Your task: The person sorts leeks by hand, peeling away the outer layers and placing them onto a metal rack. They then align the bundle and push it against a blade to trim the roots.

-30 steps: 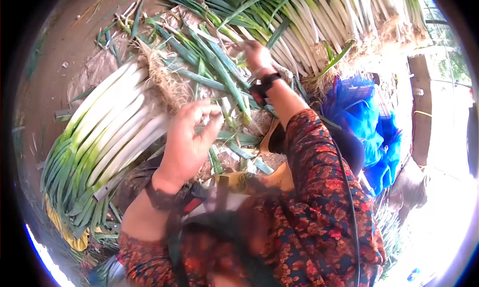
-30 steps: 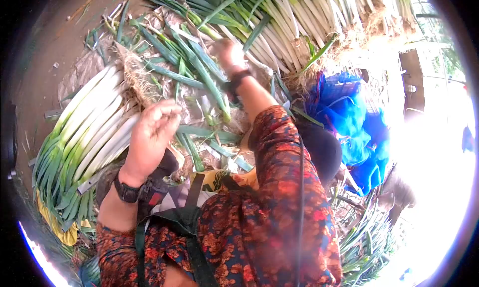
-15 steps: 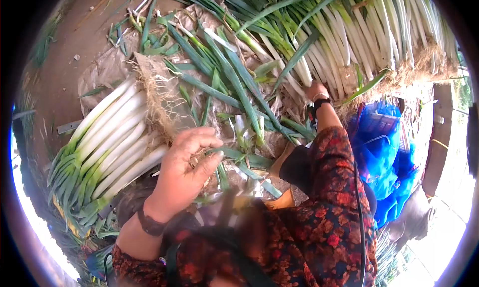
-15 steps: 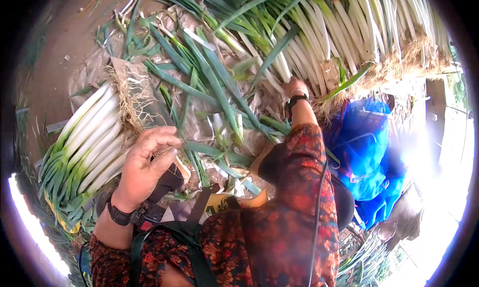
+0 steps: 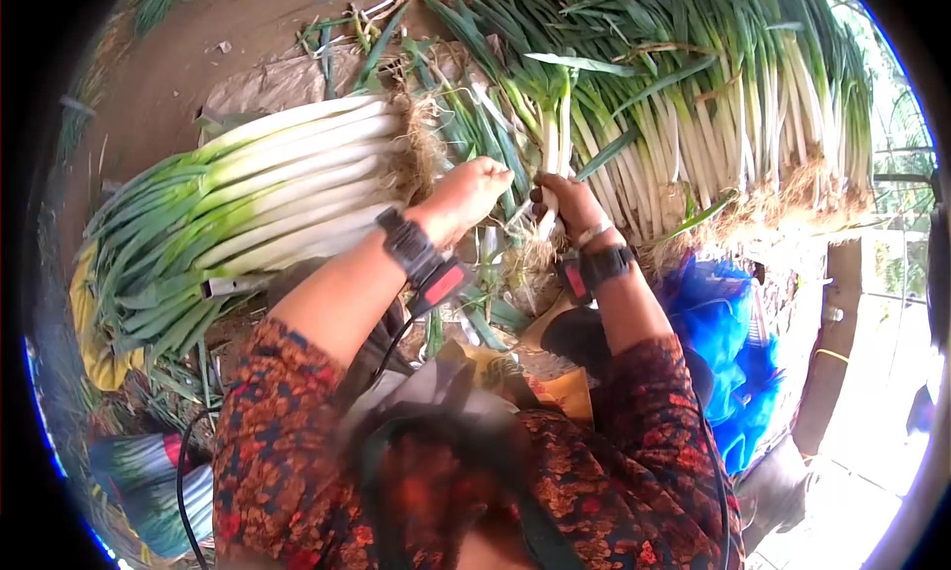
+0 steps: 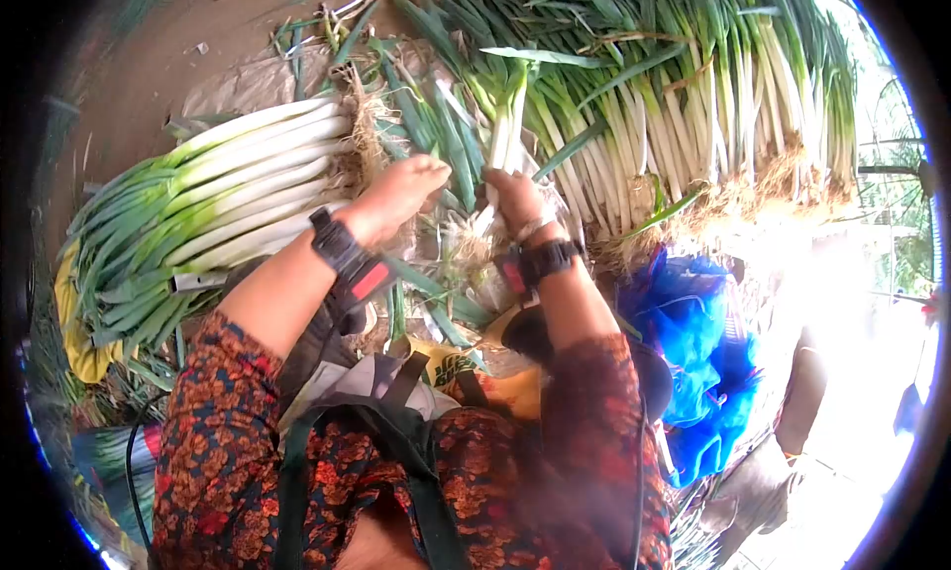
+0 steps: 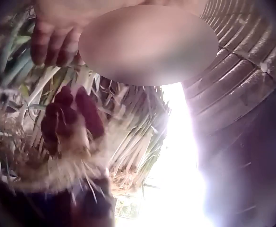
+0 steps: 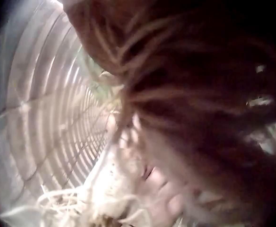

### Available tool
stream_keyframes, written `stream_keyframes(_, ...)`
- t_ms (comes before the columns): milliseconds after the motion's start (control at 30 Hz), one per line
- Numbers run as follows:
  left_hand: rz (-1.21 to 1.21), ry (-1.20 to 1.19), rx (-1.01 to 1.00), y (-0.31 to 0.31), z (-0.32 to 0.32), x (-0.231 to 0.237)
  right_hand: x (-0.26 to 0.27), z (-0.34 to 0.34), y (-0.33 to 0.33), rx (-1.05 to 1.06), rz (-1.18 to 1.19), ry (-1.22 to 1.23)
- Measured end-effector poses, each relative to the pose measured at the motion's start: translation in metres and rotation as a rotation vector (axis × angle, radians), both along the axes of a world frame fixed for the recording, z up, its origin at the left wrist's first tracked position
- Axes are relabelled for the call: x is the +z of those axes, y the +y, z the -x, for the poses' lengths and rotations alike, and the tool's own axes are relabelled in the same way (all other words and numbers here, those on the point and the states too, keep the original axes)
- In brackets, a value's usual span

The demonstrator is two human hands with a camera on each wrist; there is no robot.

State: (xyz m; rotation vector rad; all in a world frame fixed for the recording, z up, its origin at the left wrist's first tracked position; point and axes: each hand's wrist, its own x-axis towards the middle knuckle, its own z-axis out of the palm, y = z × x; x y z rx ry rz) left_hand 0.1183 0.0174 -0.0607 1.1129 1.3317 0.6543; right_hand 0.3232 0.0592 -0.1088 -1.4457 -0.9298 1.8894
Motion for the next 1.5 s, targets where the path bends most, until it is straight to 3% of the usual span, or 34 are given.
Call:
stream_keyframes(67,0.077,-0.142,-0.018,0.012,0.001,-0.016,0.058,0.014,-0.044,0.028,-0.048,0.06)
stream_keyframes(100,0.139,-0.207,0.04,0.006,0.002,-0.005,0.091,0.022,-0.066,0.067,-0.023,0.008)
stream_keyframes(167,0.271,-0.335,0.16,-0.004,0.0,0.029,0.11,0.027,-0.095,0.118,-0.078,-0.01)
stream_keyframes(233,0.233,-0.449,0.238,0.005,-0.01,0.037,0.078,0.01,-0.148,0.21,-0.414,-0.401)
stream_keyframes(267,0.174,-0.609,0.176,0.009,-0.007,0.03,0.095,0.019,-0.164,0.275,-0.42,-0.583)
stream_keyframes(300,0.213,-0.648,0.248,0.01,-0.007,0.031,0.11,0.026,-0.175,0.342,-0.379,-0.736)
stream_keyframes(367,0.2,-0.688,0.236,0.003,-0.004,0.038,0.108,0.029,-0.186,0.434,-0.515,-0.951)
stream_keyframes(400,0.199,-0.64,0.365,0.004,-0.008,0.03,0.104,0.032,-0.193,0.441,-0.597,-1.004)
stream_keyframes(467,0.195,-0.646,0.412,0.005,-0.002,0.021,0.095,0.034,-0.203,0.46,-0.77,-1.115)
stream_keyframes(600,0.245,-0.703,0.584,0.002,0.006,0.016,0.088,0.039,-0.215,0.473,-0.805,-1.049)
stream_keyframes(667,0.178,-0.78,0.549,-0.005,0.012,0.023,0.066,0.043,-0.213,0.391,-1.055,-0.867)
stream_keyframes(733,0.109,-0.888,0.47,-0.01,0.023,0.038,0.071,0.044,-0.218,0.287,-0.663,-0.696)
stream_keyframes(767,0.057,-0.957,0.388,-0.011,0.028,0.041,0.07,0.045,-0.217,0.246,-0.655,-0.314)
stream_keyframes(833,-0.054,-1.081,0.219,-0.01,0.038,0.049,0.056,0.041,-0.215,0.208,-0.488,-0.256)
stream_keyframes(933,-0.116,-0.993,0.181,-0.016,0.043,0.059,0.074,0.038,-0.185,0.363,-0.334,-0.491)
stream_keyframes(967,-0.132,-0.964,0.166,-0.018,0.042,0.061,0.08,0.049,-0.173,0.111,-0.483,-0.191)
stream_keyframes(1000,-0.193,-0.891,0.2,-0.018,0.037,0.053,0.058,0.032,-0.135,0.172,-0.771,-0.674)
stream_keyframes(1033,-0.277,-0.736,0.146,-0.015,0.036,0.042,0.091,0.051,-0.117,0.023,-0.861,-0.704)
stream_keyframes(1067,-0.349,-0.454,0.127,-0.021,0.037,0.047,0.128,0.067,-0.099,-0.025,-1.195,-0.789)
stream_keyframes(1100,-0.419,-0.168,0.107,-0.028,0.037,0.057,0.141,0.075,-0.076,-0.058,-1.252,-0.709)
stream_keyframes(1133,-0.301,-0.294,0.197,-0.035,0.03,0.062,0.141,0.082,-0.046,-0.11,-1.313,-0.756)
stream_keyframes(1167,-0.19,-0.21,0.176,-0.053,0.034,0.1,0.152,0.095,-0.028,-0.126,-1.364,-0.667)
stream_keyframes(1200,-0.211,-0.4,0.174,-0.042,0.025,0.069,0.162,0.109,-0.01,-0.137,-1.413,-0.579)
stream_keyframes(1233,-0.232,-0.59,0.175,-0.029,0.017,0.038,0.175,0.118,-0.004,-0.085,-1.323,-0.926)
stream_keyframes(1300,-0.267,-0.494,0.16,-0.03,0.015,0.041,0.171,0.131,0.009,-0.093,-1.194,-1.01)
stream_keyframes(1400,-0.293,-0.482,0.167,-0.035,0.015,0.04,0.166,0.132,0.011,-0.031,-1.131,-0.898)
stream_keyframes(1500,-0.219,-0.465,0.163,-0.039,0.023,0.051,0.162,0.131,0.005,-0.06,-1.003,-0.58)
